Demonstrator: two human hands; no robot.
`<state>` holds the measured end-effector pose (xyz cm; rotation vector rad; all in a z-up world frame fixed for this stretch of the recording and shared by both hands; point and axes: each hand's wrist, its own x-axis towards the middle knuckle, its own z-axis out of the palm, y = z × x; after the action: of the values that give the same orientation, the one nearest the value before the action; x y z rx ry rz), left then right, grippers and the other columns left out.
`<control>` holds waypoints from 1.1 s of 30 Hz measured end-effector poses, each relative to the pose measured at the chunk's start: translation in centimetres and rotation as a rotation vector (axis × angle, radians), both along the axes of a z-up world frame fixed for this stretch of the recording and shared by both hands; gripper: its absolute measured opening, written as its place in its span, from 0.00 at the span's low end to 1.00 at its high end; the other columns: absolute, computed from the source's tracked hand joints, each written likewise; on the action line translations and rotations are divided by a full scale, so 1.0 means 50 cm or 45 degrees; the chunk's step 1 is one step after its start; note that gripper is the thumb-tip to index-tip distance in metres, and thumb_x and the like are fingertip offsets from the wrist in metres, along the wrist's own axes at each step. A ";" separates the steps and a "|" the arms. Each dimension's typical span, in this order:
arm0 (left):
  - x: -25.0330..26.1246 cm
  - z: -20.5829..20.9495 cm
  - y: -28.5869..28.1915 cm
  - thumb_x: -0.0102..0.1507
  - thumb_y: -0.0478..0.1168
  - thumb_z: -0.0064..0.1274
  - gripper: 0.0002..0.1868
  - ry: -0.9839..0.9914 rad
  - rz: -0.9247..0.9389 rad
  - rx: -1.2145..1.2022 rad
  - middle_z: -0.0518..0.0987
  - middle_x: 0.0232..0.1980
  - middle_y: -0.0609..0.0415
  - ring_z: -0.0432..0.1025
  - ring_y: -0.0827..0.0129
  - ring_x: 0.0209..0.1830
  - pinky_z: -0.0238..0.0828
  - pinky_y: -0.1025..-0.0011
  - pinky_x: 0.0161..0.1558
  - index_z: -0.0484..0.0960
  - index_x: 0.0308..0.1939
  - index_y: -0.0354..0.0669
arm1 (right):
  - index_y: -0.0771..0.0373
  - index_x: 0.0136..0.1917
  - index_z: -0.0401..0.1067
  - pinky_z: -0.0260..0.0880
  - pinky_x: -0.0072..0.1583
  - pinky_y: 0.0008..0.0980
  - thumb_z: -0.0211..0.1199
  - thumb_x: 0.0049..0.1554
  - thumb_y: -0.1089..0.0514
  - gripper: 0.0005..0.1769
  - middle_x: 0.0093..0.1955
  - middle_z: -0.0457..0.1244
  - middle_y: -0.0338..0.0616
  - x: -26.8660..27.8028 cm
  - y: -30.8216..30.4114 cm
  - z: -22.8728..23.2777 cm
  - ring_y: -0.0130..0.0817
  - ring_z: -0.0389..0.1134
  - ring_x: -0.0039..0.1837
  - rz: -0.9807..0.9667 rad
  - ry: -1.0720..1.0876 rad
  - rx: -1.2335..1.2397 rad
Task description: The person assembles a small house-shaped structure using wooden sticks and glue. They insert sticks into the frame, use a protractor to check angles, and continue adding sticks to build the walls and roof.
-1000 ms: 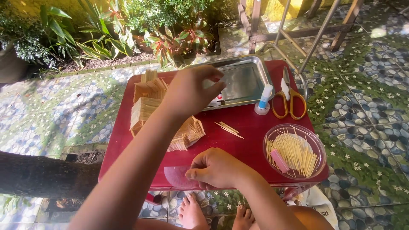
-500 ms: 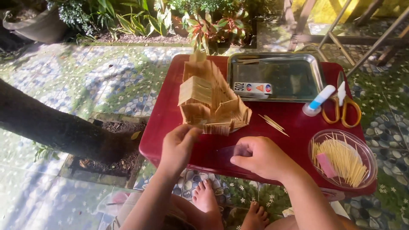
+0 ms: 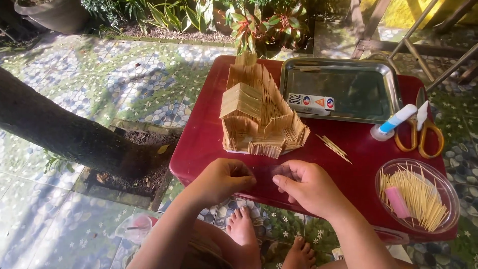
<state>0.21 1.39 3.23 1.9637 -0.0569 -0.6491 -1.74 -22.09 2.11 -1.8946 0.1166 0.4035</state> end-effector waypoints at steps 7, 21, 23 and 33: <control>0.014 -0.017 0.028 0.63 0.44 0.62 0.15 0.070 0.090 -0.019 0.89 0.38 0.46 0.81 0.63 0.44 0.76 0.68 0.51 0.90 0.46 0.36 | 0.63 0.43 0.85 0.70 0.35 0.26 0.70 0.56 0.56 0.09 0.32 0.76 0.47 -0.005 0.002 -0.009 0.32 0.73 0.28 0.010 -0.017 -0.046; 0.010 -0.022 -0.007 0.62 0.51 0.59 0.19 0.008 0.110 0.119 0.89 0.40 0.50 0.83 0.58 0.47 0.79 0.64 0.50 0.91 0.49 0.44 | 0.69 0.42 0.83 0.65 0.27 0.28 0.66 0.57 0.58 0.11 0.31 0.73 0.55 0.002 -0.005 -0.009 0.38 0.70 0.28 -0.092 0.052 -0.134; 0.006 -0.012 -0.006 0.62 0.52 0.58 0.19 -0.034 0.118 0.202 0.89 0.42 0.51 0.83 0.57 0.49 0.79 0.63 0.51 0.91 0.50 0.47 | 0.70 0.42 0.83 0.65 0.26 0.29 0.66 0.57 0.59 0.11 0.31 0.73 0.56 0.002 -0.003 -0.006 0.38 0.70 0.28 -0.096 0.064 -0.138; -0.020 -0.014 -0.015 0.66 0.51 0.53 0.21 -0.498 0.002 0.763 0.88 0.42 0.49 0.83 0.52 0.46 0.81 0.54 0.49 0.84 0.62 0.56 | 0.70 0.40 0.83 0.67 0.24 0.30 0.66 0.56 0.59 0.11 0.31 0.73 0.58 0.005 -0.003 -0.004 0.39 0.70 0.27 -0.072 0.064 -0.184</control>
<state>-0.78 0.64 2.52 2.6500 -0.1105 -0.2821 -1.50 -22.24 1.91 -2.0191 0.2377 0.4133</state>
